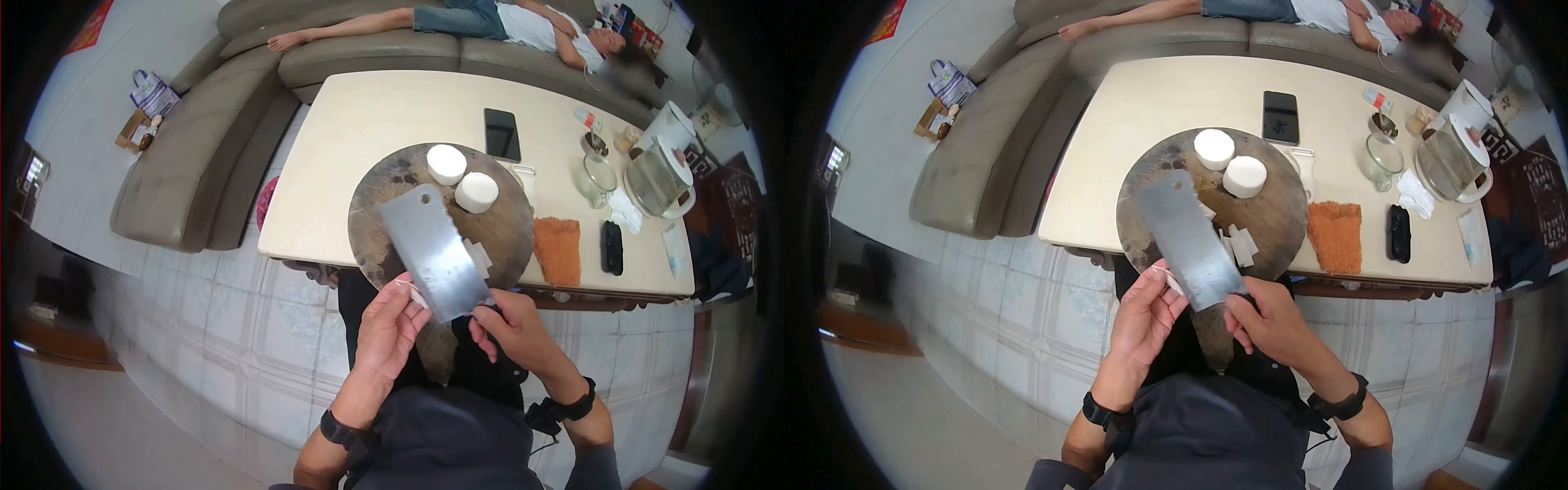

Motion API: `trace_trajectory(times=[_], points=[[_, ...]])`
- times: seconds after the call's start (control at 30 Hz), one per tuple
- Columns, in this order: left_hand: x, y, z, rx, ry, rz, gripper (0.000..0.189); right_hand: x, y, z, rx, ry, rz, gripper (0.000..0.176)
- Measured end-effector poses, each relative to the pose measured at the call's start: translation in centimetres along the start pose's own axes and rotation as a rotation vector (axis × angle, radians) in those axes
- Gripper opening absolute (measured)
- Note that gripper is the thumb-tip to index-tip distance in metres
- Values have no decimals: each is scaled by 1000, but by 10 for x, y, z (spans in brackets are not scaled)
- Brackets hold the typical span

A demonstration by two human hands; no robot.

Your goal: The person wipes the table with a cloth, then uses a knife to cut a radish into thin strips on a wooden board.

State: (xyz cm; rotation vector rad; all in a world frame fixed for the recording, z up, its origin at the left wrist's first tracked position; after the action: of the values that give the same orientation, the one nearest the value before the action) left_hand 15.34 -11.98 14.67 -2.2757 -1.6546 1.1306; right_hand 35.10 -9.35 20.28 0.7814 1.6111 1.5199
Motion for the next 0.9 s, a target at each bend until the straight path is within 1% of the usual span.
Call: trace_trajectory(times=[0.03, 0.1, 0.13, 0.2, 0.23, 0.27, 0.3, 0.33, 0.4, 0.47, 0.57, 0.7, 0.77, 0.9], points=[[-2, 0, 1, -6, 0, -9, 30, -3, 1, 2, -6, 9, 3, 19], [-6, -1, 3, -73, -51, -3, 28, -12, 7, 9, -62, -121, 7, 18], [-9, 0, 6, -78, -51, -7, 28, -17, 11, 13, -66, -116, 8, 18], [-14, 3, 14, -48, -80, 21, 29, -28, 19, 21, -412, -84, 6, 15], [-18, 4, 17, -55, -77, 18, 29, -33, 19, 21, -541, -97, 114, 11], [-23, 4, 20, -45, -108, 26, 29, -38, 20, 21, -548, -95, 116, 11], [-26, 5, 23, -35, -138, 34, 29, -44, 22, 20, -640, -74, 112, 10], [-28, 8, 27, -40, -135, 33, 29, -49, 23, 20, -734, -51, 109, 9], [-27, 15, 37, -41, -167, 40, 30, -52, 23, 20, -767, -26, 120, 10], [-22, 23, 47, -73, -155, 51, 30, -54, 28, 17, -921, 33, 95, 13], [-14, 30, 54, -125, -134, 72, 29, -55, 24, 17, -1010, 53, 114, 15], [-10, 33, 45, -162, -131, 83, 25, -57, 26, 10, -1055, 68, 96, 14], [-7, 36, 46, -180, -115, 83, 23, -59, 24, 6, -1094, 118, 121, 14], [-5, 38, 48, -227, -81, 87, 22, -63, 26, -6, -1076, 174, 99, 14]])
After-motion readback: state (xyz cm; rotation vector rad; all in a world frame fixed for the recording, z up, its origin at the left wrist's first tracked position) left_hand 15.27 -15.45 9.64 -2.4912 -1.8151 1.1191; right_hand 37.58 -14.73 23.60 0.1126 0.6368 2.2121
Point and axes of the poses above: each hand's wrist, its own x-axis towards the middle knuckle, its own z-axis out of the back of the hand, y = z × x, the point moved 1 cm from there along x, towards the middle knuckle, and after that the axes turned 9 degrees about z, right-handed, at the moved point
